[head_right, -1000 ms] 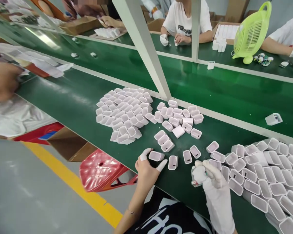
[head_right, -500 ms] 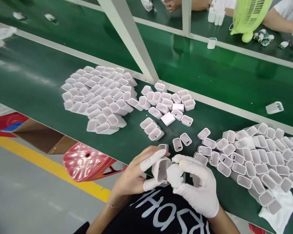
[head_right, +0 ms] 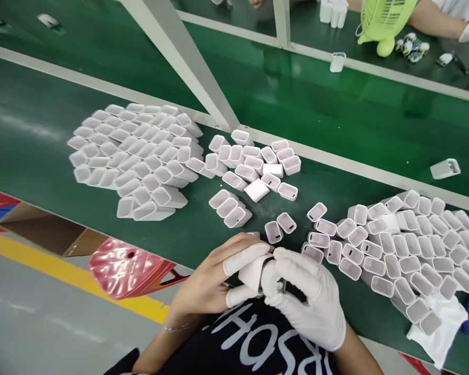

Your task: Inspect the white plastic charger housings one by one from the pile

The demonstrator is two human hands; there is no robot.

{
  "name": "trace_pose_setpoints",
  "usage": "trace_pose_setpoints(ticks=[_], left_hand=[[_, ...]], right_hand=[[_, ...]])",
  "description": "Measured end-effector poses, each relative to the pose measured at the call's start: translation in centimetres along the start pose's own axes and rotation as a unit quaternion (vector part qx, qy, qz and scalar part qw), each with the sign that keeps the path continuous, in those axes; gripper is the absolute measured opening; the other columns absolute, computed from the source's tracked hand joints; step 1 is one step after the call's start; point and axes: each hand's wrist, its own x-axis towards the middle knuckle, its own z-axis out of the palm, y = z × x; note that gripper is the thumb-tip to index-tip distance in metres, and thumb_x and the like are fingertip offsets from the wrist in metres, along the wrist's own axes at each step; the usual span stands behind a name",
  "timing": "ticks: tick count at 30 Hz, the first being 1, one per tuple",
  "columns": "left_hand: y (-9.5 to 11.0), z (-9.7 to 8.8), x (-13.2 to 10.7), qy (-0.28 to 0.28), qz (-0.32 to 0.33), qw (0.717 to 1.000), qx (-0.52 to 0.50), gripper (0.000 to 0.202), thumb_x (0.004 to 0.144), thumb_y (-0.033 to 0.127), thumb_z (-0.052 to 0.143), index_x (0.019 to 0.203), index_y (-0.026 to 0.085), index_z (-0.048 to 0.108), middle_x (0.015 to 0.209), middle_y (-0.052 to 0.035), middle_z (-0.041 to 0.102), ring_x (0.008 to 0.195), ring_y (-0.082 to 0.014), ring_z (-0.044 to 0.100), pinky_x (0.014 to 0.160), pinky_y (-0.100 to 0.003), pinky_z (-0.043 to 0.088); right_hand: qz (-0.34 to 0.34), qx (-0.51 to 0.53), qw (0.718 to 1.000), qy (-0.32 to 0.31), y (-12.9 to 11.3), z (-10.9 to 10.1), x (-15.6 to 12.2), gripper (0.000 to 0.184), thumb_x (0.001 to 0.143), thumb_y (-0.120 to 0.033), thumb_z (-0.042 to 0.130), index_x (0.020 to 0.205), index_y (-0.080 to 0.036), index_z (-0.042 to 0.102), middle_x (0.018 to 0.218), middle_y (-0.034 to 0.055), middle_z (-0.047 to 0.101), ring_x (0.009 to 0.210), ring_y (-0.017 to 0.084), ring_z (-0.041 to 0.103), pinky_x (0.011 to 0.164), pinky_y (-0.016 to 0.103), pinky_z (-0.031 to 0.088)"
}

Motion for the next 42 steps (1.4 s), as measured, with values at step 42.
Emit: trace_pose_setpoints(ticks=[42], left_hand=[[0.4,0.6,4.9,0.314,-0.459,0.456,-0.695,0.03,0.099,0.028,0.048,0.091,0.008,0.068,0.093,-0.0099,0.072,0.072,-0.0115,0.07,0.063,-0.014,0.057]], right_hand=[[0.213,0.176,0.961,0.012,-0.4,-0.1,0.7,0.04,0.102,-0.038,0.032,0.137,-0.031,0.051,0.13,0.0057,0.062,0.108,0.025,0.062,0.095,0.046,0.048]])
